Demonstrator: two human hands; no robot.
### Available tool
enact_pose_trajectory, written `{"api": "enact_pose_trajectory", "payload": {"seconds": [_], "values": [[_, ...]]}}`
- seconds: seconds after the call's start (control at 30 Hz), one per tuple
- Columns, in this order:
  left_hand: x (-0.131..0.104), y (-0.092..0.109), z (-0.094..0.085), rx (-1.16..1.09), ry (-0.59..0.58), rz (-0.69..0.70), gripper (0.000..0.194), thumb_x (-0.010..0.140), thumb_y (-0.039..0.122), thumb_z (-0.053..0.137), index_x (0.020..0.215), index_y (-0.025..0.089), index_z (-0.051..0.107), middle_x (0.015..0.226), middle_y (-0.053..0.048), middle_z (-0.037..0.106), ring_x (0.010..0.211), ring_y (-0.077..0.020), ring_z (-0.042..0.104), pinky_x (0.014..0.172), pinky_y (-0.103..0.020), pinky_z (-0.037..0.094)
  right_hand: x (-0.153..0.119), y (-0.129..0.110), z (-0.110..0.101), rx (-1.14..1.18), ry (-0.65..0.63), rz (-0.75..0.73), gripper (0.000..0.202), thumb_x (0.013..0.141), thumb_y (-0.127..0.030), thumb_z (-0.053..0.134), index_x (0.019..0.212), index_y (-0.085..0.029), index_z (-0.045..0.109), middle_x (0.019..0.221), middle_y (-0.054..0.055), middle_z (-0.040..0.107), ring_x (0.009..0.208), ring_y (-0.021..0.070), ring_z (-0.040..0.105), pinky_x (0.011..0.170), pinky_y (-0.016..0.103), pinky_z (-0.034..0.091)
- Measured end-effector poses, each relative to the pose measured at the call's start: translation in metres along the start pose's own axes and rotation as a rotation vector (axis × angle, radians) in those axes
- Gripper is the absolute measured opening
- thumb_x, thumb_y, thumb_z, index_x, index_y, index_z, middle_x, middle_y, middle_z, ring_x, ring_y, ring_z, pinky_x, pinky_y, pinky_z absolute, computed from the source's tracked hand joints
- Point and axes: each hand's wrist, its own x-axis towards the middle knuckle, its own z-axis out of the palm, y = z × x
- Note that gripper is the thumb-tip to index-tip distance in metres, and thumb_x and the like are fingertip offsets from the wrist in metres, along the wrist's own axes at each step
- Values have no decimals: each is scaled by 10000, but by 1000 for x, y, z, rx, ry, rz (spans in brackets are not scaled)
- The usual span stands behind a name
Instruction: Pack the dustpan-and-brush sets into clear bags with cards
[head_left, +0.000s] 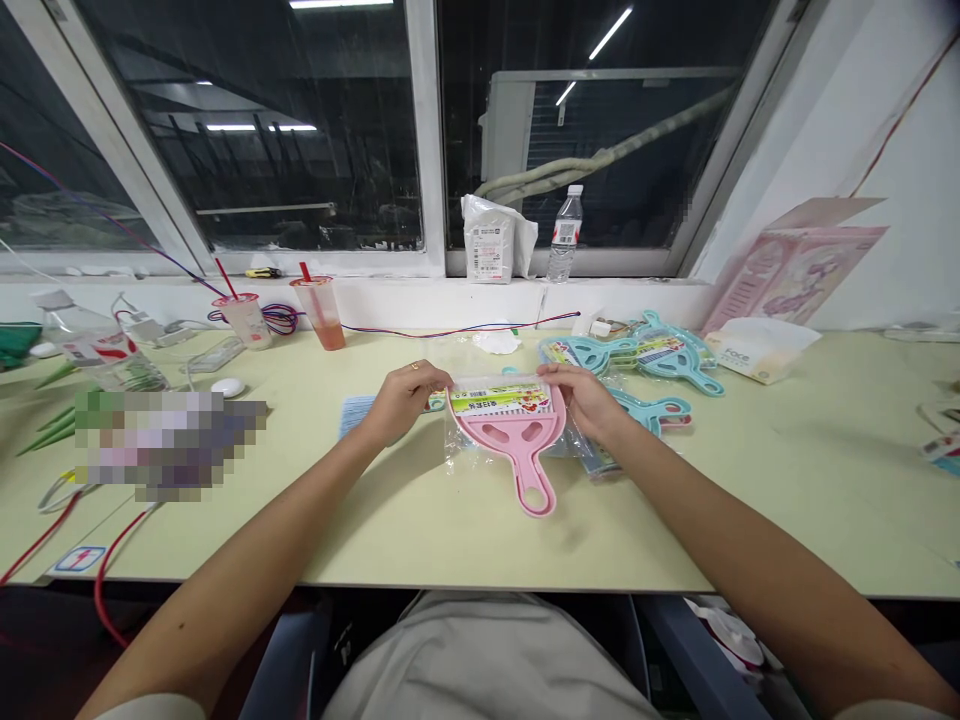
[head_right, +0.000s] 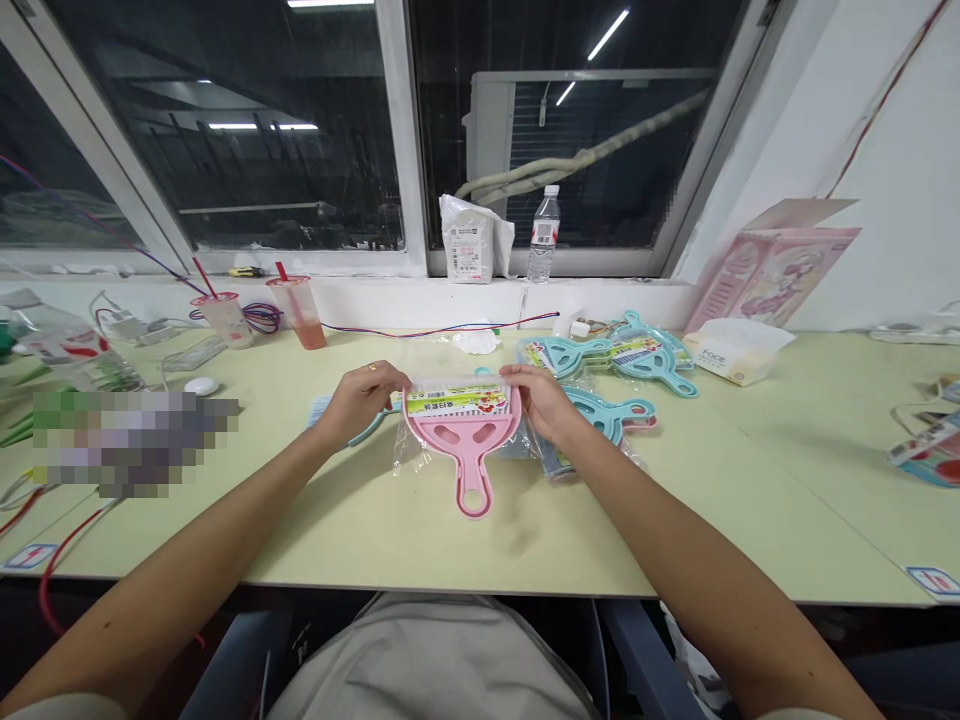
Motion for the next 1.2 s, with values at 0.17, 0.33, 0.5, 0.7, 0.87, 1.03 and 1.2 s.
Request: {"api": "enact_pose_trajectory", "payload": {"seconds": [0.17, 0.33, 0.5, 0.7, 0.87, 1.03, 1.2], "values": [[-2, -2, 1, 33, 18, 52, 241, 821, 120, 595, 840, 254, 795, 912, -59, 647, 732, -159, 556, 618, -277, 477, 0, 1, -1, 6, -26, 0, 200, 609, -97, 744, 788, -177, 703, 692, 25, 685, 645, 176, 640, 607, 298, 543], [-4, 4, 8, -59, 91, -23, 88, 842, 222, 677, 912, 243, 727, 901, -21, 650, 550, -93, 536, 579, -266, 469, 2, 2, -2, 7, 0, -3, 214, 600, -94, 740, 788, -188, 701, 692, 27, 695, 645, 182, 648, 609, 306, 554], [-3, 12, 11, -144, 114, -122, 224, 807, 353, 771, 918, 214, 635, 742, 5, 634, 551, -130, 621, 553, -265, 502, 5, 5, -4, -2, 8, -61, 232, 600, -116, 749, 803, -205, 681, 691, 21, 691, 641, 192, 652, 629, 332, 565], [0, 16, 12, -183, 76, -207, 168, 825, 325, 686, 894, 174, 711, 841, -69, 705, 790, -214, 695, 667, -340, 603, 4, 4, -2, 3, 27, -88, 221, 601, -131, 757, 796, -200, 679, 685, 16, 687, 656, 185, 650, 660, 331, 558], [2, 17, 14, -400, 62, -347, 219, 831, 381, 685, 821, 163, 662, 902, -78, 689, 848, -237, 710, 716, -408, 628, 0, 3, 2, 3, 30, -114, 216, 597, -159, 762, 796, -201, 689, 685, 10, 684, 666, 183, 641, 656, 320, 542], [1, 12, 19, -534, 55, -480, 290, 759, 382, 788, 820, 176, 592, 843, -64, 690, 740, -210, 716, 680, -384, 610, 0, 7, 2, -33, 19, -148, 249, 593, -195, 782, 825, -206, 690, 688, -1, 668, 653, 179, 632, 642, 312, 526], [-1, 12, 23, -526, 67, -529, 305, 758, 366, 795, 799, 188, 551, 758, -61, 692, 682, -213, 708, 657, -392, 600, 1, 9, 1, -65, -6, -160, 257, 607, -195, 776, 851, -222, 701, 733, 5, 694, 660, 190, 643, 618, 312, 521]]}}
